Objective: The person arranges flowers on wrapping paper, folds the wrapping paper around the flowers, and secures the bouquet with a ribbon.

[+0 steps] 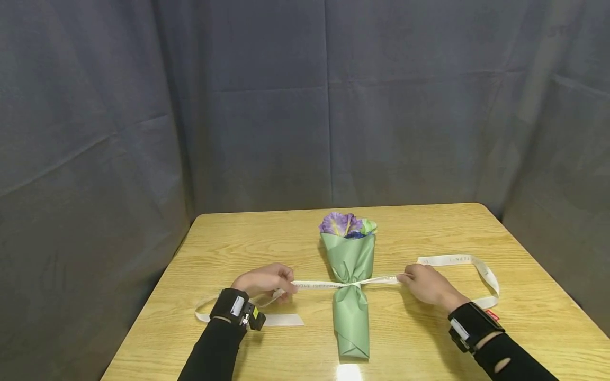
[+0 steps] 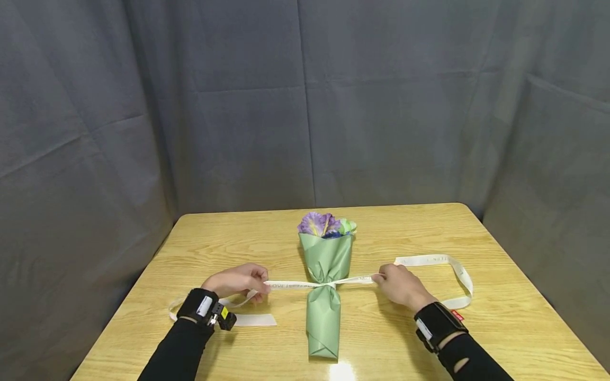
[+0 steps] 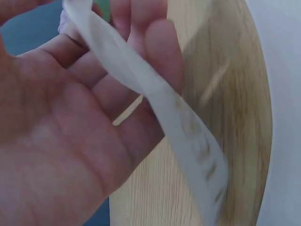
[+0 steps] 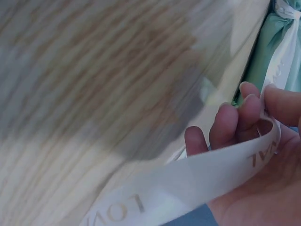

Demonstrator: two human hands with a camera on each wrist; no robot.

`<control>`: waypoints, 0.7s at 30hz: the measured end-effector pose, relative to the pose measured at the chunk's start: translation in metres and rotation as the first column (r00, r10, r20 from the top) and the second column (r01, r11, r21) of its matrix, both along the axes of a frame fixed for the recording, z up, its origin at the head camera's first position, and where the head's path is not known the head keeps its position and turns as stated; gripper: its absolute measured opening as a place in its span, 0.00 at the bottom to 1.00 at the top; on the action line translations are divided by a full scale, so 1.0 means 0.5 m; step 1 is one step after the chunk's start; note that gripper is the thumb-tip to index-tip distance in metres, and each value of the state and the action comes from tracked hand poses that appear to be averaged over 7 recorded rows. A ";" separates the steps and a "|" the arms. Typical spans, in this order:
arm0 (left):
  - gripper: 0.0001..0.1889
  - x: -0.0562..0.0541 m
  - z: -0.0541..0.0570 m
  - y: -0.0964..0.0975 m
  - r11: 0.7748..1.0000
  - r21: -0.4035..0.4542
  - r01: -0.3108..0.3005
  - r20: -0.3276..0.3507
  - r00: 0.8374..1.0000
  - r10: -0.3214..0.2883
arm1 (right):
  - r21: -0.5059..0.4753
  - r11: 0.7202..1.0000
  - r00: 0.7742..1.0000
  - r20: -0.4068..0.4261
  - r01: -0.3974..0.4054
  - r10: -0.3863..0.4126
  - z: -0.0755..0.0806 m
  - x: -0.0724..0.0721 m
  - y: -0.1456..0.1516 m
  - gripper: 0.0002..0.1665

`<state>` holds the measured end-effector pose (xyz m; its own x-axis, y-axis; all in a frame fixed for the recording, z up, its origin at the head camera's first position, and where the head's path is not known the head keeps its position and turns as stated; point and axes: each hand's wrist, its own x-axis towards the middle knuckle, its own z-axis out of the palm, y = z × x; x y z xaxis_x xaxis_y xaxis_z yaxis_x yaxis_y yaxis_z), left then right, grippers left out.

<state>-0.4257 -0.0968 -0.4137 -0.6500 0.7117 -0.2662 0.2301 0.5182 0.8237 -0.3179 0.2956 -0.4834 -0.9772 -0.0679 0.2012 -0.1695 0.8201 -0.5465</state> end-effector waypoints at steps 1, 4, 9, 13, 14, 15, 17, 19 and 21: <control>0.10 0.000 -0.001 -0.004 1.000 0.005 -0.010 0.010 1.000 0.010 | 0.001 1.000 1.000 0.001 -0.001 0.001 -0.001 0.000 0.001 0.18; 0.07 0.000 -0.005 -0.010 0.999 0.024 -0.024 0.026 0.999 0.024 | -0.012 1.000 1.000 0.007 0.005 -0.005 -0.004 0.000 0.002 0.17; 0.14 -0.004 -0.012 -0.008 1.000 0.020 0.015 -0.013 1.000 -0.015 | -0.030 1.000 1.000 0.012 0.000 0.000 -0.008 0.003 0.001 0.16; 0.18 -0.006 -0.011 -0.008 0.999 0.042 0.025 -0.024 0.999 -0.024 | -0.056 0.998 1.000 0.013 -0.026 0.027 -0.006 0.007 0.004 0.18; 0.18 -0.006 -0.011 -0.006 0.997 0.071 0.023 -0.005 1.000 -0.023 | -0.073 0.996 0.999 0.017 -0.042 0.043 -0.004 0.008 0.006 0.18; 0.18 -0.005 -0.010 -0.003 0.994 0.106 0.016 0.015 1.000 -0.018 | -0.098 0.993 0.998 0.020 -0.061 0.063 -0.002 0.009 0.009 0.19; 0.18 -0.003 -0.008 0.009 0.983 0.184 0.001 0.039 0.999 -0.009 | -0.153 0.983 0.994 0.035 -0.100 0.106 0.002 0.012 0.014 0.20; 0.17 0.001 -0.005 0.027 0.969 0.249 0.002 0.027 1.000 -0.009 | -0.218 0.967 0.987 0.058 -0.132 0.148 0.008 0.013 0.017 0.22; 0.16 0.007 0.000 0.048 0.954 0.299 0.013 -0.019 1.000 -0.008 | -0.273 0.949 0.980 0.076 -0.158 0.185 0.015 0.014 0.017 0.22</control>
<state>-0.4219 -0.0728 -0.4137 -0.6450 0.7637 -0.0284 0.2501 0.2460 0.9364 -0.3107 0.3041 -0.4759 -0.9714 -0.1936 0.1373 -0.2285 0.6072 -0.7610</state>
